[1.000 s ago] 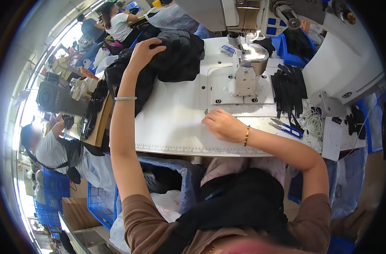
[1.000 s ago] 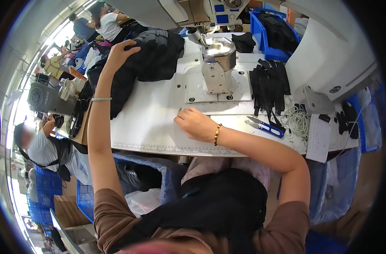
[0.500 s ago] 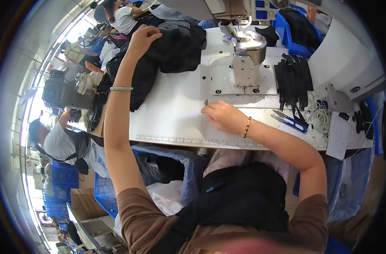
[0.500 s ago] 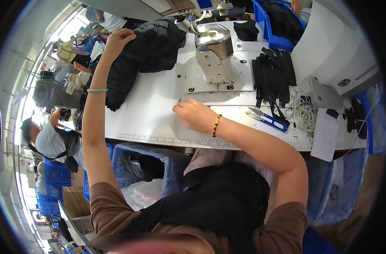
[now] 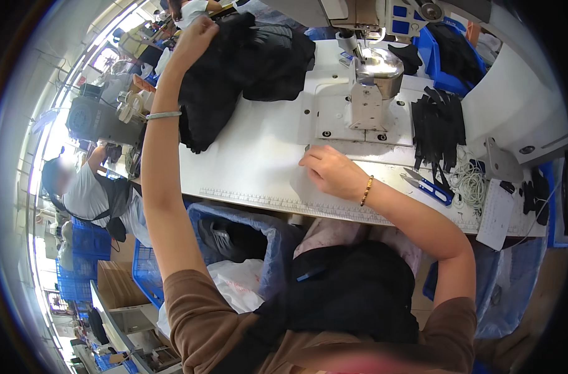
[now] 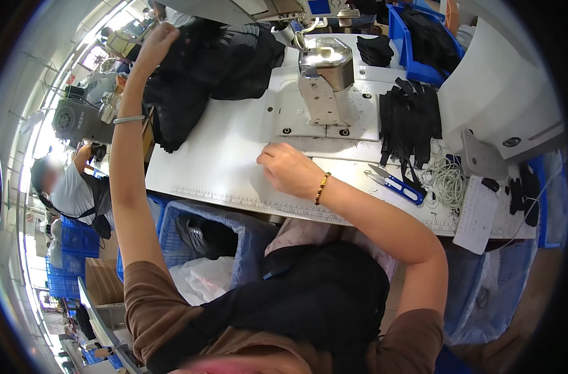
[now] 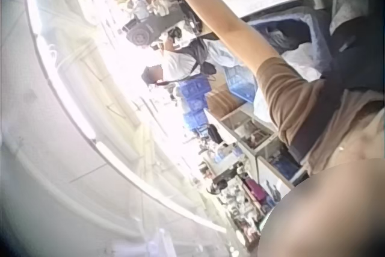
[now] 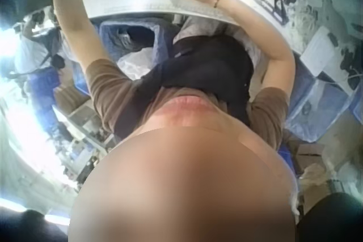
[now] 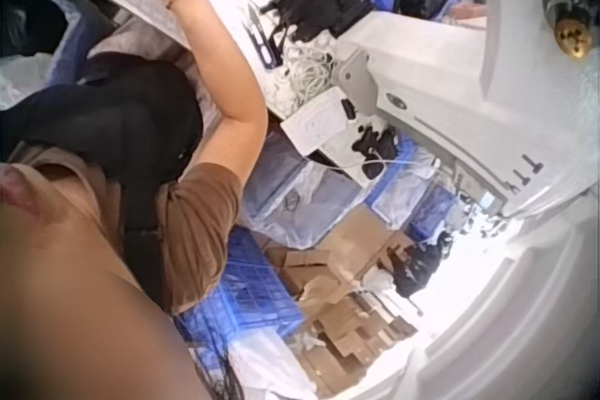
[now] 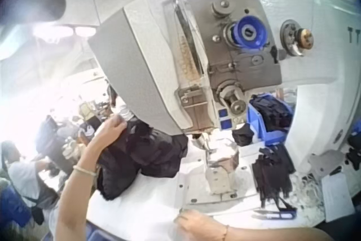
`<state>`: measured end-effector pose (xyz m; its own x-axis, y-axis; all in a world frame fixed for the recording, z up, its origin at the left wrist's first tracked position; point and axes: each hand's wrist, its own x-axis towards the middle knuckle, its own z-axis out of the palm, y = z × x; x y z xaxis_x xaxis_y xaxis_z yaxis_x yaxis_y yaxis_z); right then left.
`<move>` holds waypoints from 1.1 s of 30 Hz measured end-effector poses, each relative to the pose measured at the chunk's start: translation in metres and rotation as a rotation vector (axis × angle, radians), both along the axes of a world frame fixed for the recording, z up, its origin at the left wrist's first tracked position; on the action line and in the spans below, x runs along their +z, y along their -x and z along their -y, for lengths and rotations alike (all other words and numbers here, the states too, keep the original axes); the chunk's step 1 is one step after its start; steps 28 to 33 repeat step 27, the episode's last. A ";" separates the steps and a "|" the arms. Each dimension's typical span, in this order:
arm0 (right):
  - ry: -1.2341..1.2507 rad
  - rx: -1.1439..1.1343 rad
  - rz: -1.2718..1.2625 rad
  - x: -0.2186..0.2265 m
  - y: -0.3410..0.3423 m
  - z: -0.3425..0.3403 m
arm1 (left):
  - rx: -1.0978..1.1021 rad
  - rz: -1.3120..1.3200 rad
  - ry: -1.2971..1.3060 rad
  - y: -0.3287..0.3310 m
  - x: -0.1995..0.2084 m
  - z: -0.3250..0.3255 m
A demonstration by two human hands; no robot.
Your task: Stitching various components of a shoe upper using an industrial sewing machine.
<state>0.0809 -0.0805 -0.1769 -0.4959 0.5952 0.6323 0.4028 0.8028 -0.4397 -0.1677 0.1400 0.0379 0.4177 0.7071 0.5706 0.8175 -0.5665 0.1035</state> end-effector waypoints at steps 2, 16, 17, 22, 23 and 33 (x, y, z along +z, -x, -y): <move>0.023 0.037 -0.054 0.006 0.006 0.002 | 0.125 -0.009 -0.390 0.021 0.021 0.006; 1.062 0.352 -0.779 0.104 -0.049 0.020 | -0.216 0.805 0.181 -0.136 -0.074 0.191; 1.056 0.347 -0.772 0.103 -0.051 0.017 | -0.233 0.823 0.211 -0.140 -0.078 0.183; 0.599 -0.129 -0.886 0.099 -0.065 0.008 | -0.332 0.856 0.278 -0.184 -0.077 0.157; 0.577 -0.155 -0.915 0.099 -0.068 0.006 | -0.353 0.862 0.344 -0.191 -0.076 0.149; 0.564 -0.246 -0.934 0.095 -0.076 -0.002 | -0.609 1.057 0.698 -0.198 -0.094 0.108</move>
